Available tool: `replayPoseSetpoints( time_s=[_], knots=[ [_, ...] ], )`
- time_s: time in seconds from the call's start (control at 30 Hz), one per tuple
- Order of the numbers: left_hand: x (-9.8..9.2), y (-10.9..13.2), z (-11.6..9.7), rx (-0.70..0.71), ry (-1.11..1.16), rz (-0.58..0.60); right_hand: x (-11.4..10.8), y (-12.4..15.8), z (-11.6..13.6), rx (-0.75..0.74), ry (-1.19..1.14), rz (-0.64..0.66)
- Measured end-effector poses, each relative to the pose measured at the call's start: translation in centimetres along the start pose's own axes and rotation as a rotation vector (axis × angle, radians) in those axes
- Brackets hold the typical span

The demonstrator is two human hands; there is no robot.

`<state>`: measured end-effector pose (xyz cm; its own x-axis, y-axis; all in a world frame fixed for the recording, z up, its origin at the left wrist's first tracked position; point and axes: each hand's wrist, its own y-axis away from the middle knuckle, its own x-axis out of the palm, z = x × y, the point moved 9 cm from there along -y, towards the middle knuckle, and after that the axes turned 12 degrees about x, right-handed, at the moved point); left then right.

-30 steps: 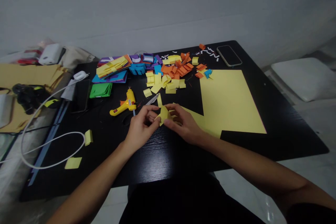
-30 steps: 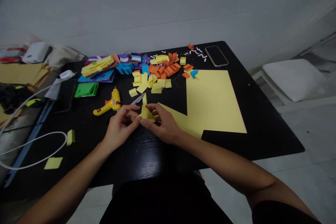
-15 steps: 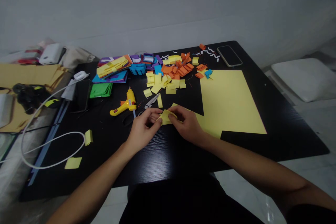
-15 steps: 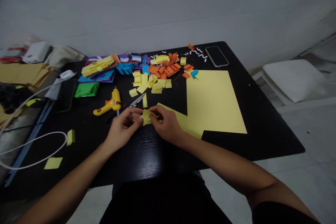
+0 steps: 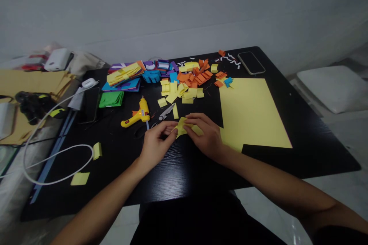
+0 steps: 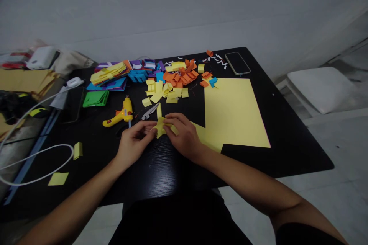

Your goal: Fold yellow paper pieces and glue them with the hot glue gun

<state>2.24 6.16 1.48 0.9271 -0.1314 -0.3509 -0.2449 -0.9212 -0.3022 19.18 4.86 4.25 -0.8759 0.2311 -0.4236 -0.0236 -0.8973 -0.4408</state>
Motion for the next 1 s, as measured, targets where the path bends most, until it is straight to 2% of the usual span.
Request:
replayPoseSetpoints(
  time_s=[0.17,0.33,0.67,1.0],
  knots=[
    [-0.2,0.0,-0.4,0.056,-0.072,-0.013,-0.5,-0.1,0.1,0.049,-0.054,-0.024],
    [0.1,0.1,-1.0,0.097,-0.105,0.025,-0.7,-0.2,0.0,0.071,-0.09,-0.028],
    [0.1,0.1,-1.3,0.137,-0.146,0.043,-0.5,-0.2,-0.3,0.065,-0.11,-0.016],
    [0.0,-0.1,-1.7,0.163,-0.192,0.039,-0.5,-0.3,-0.5,0.13,-0.127,-0.023]
  ],
)
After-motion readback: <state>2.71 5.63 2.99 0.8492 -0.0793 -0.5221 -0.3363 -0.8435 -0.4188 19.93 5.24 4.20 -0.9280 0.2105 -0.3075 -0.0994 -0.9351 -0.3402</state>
